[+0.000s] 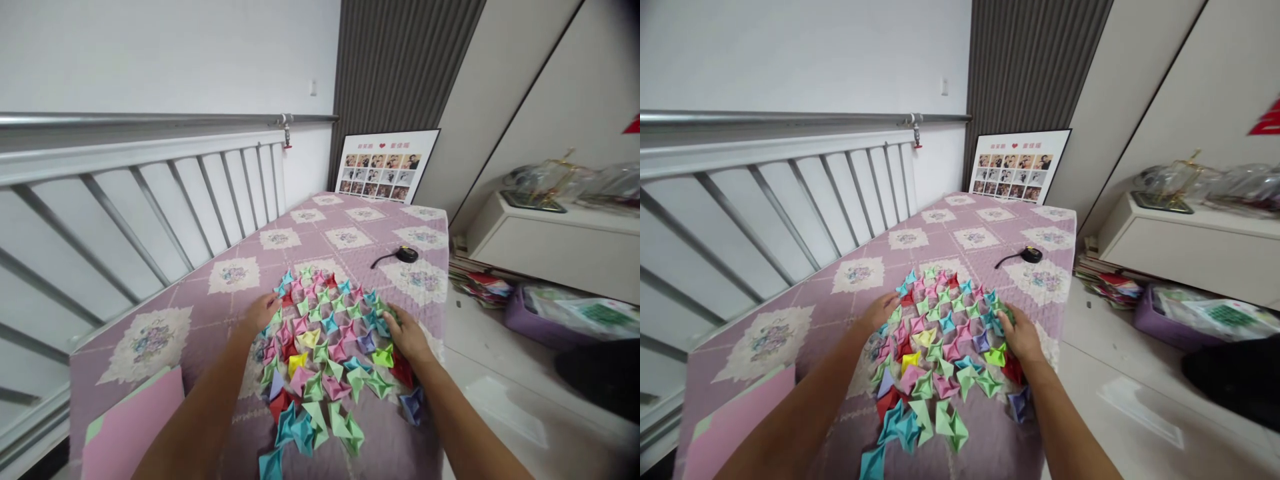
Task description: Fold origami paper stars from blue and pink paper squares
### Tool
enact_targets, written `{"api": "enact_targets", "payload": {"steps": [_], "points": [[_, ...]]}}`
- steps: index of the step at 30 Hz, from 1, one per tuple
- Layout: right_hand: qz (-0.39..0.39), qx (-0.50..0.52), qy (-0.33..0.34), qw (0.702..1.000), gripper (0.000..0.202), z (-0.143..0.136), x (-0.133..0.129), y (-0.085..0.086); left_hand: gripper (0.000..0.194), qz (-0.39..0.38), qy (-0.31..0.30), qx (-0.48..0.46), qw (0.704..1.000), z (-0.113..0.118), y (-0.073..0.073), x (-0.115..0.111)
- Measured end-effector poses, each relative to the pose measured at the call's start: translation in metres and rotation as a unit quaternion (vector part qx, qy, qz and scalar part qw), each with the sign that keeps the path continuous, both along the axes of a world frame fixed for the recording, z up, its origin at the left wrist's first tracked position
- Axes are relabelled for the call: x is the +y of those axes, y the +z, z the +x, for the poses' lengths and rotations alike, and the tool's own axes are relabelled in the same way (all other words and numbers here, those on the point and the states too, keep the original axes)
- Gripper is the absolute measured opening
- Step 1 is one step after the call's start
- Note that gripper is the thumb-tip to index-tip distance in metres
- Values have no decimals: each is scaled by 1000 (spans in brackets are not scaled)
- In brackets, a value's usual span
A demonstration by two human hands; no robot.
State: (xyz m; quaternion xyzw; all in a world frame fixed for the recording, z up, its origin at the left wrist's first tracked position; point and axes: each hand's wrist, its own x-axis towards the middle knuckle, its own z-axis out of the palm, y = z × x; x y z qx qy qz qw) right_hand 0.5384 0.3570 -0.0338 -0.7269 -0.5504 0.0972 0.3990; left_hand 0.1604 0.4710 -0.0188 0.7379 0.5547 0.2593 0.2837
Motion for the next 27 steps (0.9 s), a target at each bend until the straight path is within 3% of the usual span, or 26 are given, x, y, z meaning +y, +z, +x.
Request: {"api": "enact_targets", "payload": {"steps": [5,9,14,17,22,27], "points": [[-6,44,120,992,52,-54,-1,13,44,-17,-134,-60,989,26,14,-29],[-11,60,222,973,45,-64,4,30,43,-24,-162,-73,984,28,24,-33],[20,36,40,998,60,-7,38,29,53,32,-37,-61,997,22,22,22],[-5,20,13,1000,66,17,65,14,63,37,-1,-24,999,30,13,62],[-39,18,85,995,60,-2,117,-2,64,4,-51,28,998,73,1,105],[-62,44,212,974,49,-37,143,3,51,-25,-161,48,985,116,6,108]]}}
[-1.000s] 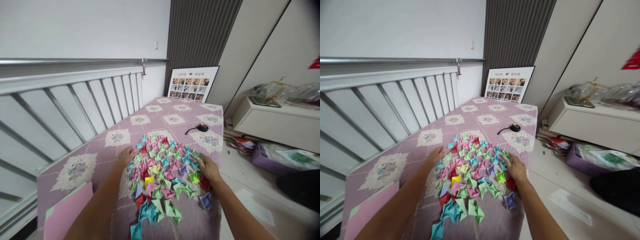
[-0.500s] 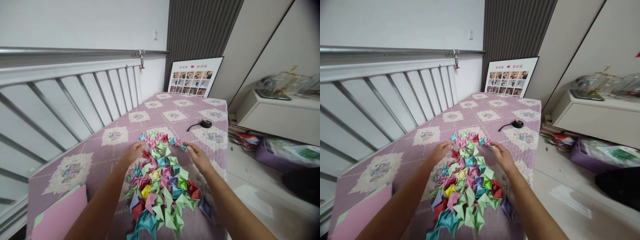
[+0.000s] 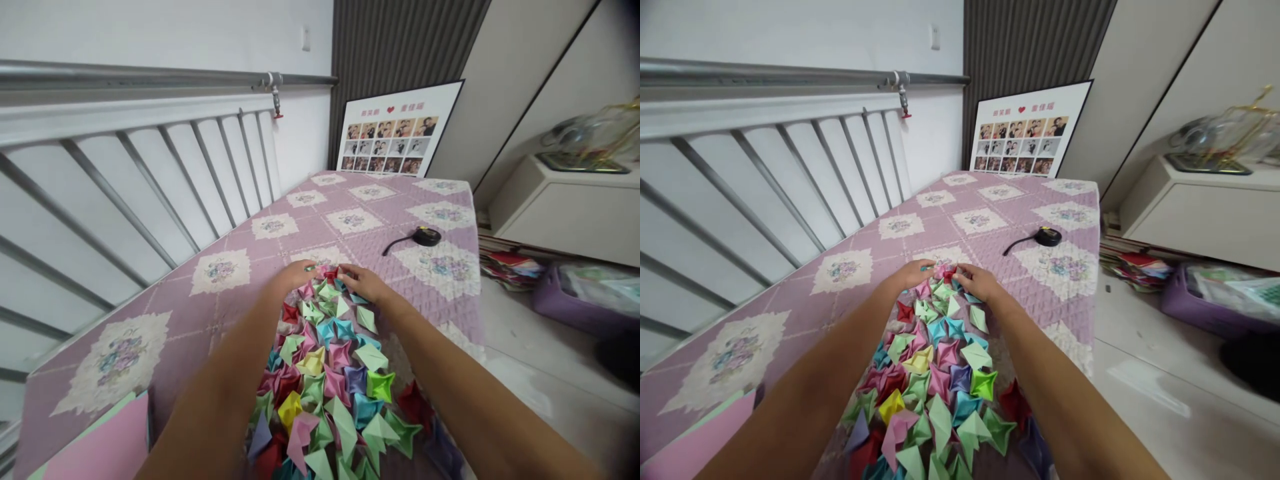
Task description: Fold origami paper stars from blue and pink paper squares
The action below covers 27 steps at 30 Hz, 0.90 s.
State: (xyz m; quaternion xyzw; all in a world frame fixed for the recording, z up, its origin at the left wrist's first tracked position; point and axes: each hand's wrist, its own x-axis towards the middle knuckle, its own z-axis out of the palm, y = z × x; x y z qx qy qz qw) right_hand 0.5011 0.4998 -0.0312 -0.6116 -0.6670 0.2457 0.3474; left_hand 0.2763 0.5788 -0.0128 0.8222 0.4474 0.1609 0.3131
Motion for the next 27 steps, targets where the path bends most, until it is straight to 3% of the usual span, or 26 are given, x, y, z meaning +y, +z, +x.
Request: {"api": "enact_targets", "payload": {"steps": [4,10,13,16,19,22,25,27], "points": [[-35,37,97,994,48,-16,-20,15,43,-24,-58,10,998,0,12,-27],[-62,55,190,978,45,-31,-86,55,41,-70,-146,14,987,-35,49,-102],[-49,56,147,986,52,-21,-120,71,45,-43,-134,5,990,-57,75,-141],[-23,53,6,998,56,5,-157,70,50,27,-37,-31,998,-90,88,-184],[-4,52,-112,992,60,28,-200,49,68,57,68,-59,994,-132,72,-242],[-1,70,-169,983,63,28,-241,21,99,75,98,-58,991,-168,31,-316],[16,57,-215,975,66,6,-269,4,115,46,134,51,989,-176,-8,-384],[46,57,-243,967,65,-18,-278,1,114,36,169,113,978,-164,-19,-413]]}}
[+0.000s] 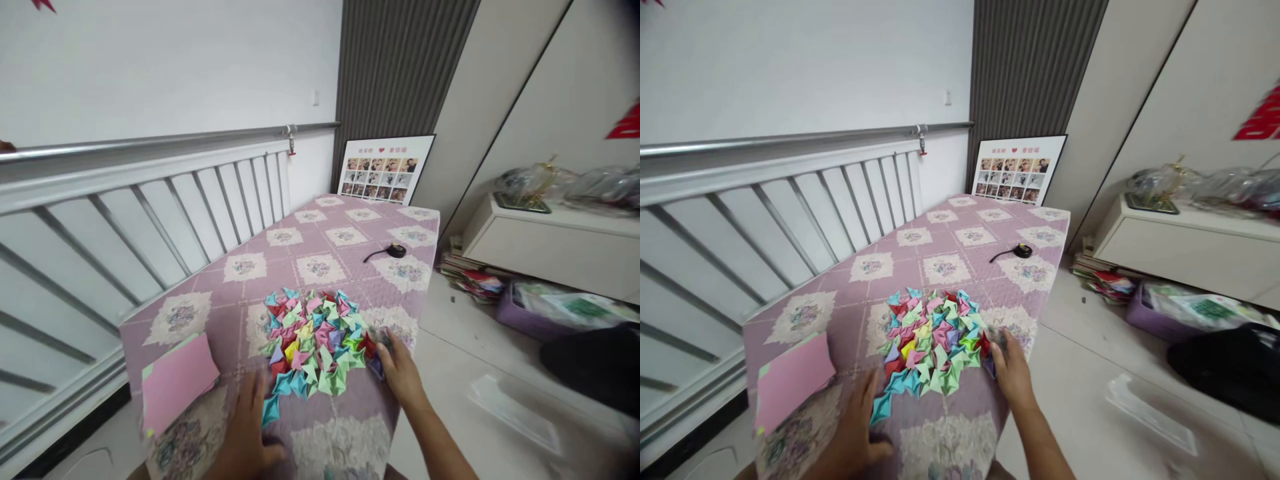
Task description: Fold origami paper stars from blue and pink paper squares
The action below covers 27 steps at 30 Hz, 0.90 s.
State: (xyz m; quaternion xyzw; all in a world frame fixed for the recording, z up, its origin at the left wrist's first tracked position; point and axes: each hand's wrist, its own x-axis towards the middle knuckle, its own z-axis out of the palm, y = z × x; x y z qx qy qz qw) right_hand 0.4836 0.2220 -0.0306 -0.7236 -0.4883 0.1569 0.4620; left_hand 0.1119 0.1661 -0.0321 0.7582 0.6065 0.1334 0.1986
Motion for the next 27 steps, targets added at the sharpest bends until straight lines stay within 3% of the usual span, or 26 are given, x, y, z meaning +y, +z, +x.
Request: {"api": "enact_targets", "payload": {"steps": [3,7,10,12,15,18,21,24,27], "points": [[22,1,-12,1000,61,-39,-1,1,106,12,46,12,999,33,4,-10],[39,24,-5,999,58,-86,5,6,99,64,59,-83,993,77,20,17],[45,38,6,998,59,-100,5,13,97,112,43,-154,981,93,27,37],[45,37,3,998,62,-95,2,18,99,129,33,-165,977,91,28,42],[37,31,-19,999,69,-75,-9,19,105,109,32,-118,987,68,25,42],[22,7,-13,1000,77,-58,-26,11,111,59,43,-45,996,37,17,38],[1,-81,38,996,81,-58,-49,-1,116,32,59,10,998,16,12,38],[-58,-182,77,979,91,-69,-68,-7,117,11,50,33,998,12,13,44],[-127,-254,93,954,98,-79,-72,-3,118,-8,22,32,999,20,16,56]]}}
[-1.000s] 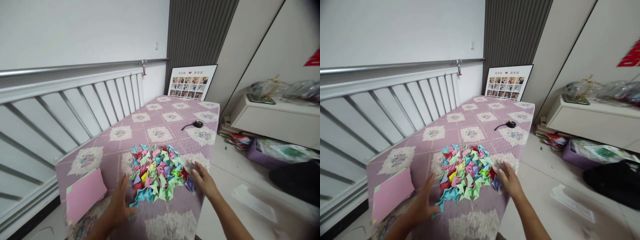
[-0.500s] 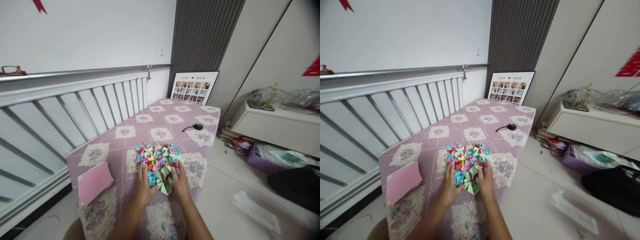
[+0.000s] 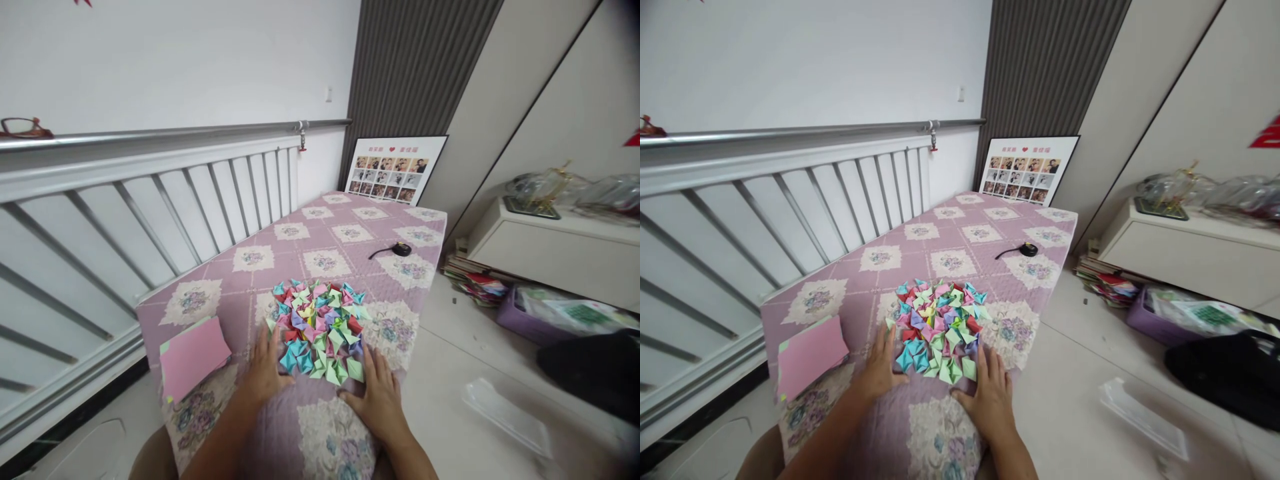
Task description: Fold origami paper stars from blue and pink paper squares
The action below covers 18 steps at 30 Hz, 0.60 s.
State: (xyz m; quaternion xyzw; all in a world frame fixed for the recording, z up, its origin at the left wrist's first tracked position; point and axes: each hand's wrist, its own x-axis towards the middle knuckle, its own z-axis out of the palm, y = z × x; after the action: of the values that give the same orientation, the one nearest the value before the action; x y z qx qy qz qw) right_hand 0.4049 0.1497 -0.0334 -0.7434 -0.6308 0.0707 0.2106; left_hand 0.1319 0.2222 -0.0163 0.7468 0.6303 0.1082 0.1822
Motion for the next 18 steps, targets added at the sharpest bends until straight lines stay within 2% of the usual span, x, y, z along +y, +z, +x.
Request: {"api": "enact_targets", "payload": {"steps": [3,7,12,18], "points": [[-31,-26,1,999,101,-4,12,10,119,-11,-28,-16,999,11,1,14],[-39,-13,40,998,103,-6,40,18,123,7,-73,-53,996,21,-2,30],[-7,42,78,996,102,-15,63,15,124,37,-107,-98,989,28,-4,38],[45,81,67,993,92,-23,66,10,116,67,-121,-120,983,37,-9,42]]}}
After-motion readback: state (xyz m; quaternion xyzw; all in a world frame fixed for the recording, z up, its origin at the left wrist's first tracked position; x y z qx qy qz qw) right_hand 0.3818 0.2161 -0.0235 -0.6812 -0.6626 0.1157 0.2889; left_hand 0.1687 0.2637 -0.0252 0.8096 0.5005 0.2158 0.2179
